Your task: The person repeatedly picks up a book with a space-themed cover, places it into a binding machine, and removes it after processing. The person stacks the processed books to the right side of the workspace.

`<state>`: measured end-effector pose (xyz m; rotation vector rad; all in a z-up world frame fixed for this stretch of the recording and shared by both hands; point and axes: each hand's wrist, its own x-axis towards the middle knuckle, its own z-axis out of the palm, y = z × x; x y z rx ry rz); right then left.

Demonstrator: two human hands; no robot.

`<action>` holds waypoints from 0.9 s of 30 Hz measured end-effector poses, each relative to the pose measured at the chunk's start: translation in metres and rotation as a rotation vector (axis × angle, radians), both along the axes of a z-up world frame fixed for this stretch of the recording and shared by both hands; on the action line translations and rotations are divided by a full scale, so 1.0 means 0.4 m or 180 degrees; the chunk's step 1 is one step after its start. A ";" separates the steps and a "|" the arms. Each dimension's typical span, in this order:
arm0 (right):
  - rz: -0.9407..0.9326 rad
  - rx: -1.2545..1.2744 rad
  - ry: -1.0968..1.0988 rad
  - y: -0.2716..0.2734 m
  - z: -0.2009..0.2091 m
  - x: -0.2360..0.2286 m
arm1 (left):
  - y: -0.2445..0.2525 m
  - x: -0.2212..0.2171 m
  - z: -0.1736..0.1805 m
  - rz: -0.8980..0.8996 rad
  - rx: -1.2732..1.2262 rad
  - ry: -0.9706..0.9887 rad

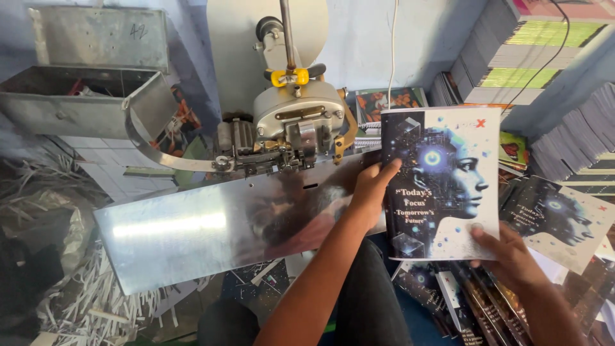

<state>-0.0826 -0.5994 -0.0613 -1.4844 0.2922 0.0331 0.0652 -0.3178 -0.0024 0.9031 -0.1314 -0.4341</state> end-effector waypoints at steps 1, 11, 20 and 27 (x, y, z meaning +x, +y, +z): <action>-0.0045 0.0060 0.0005 0.016 0.003 0.002 | 0.007 -0.006 -0.005 -0.0014 0.0012 -0.0039; -0.0257 0.0316 -0.0014 0.140 0.031 0.059 | 0.101 -0.040 -0.098 -0.0449 0.1115 -0.0298; -0.0125 0.0322 0.0646 0.166 0.089 0.062 | 0.102 -0.021 -0.084 0.0077 0.1842 -0.0647; -0.0249 0.0726 0.0073 0.162 0.043 0.063 | 0.108 -0.018 -0.082 0.0012 0.1620 -0.0961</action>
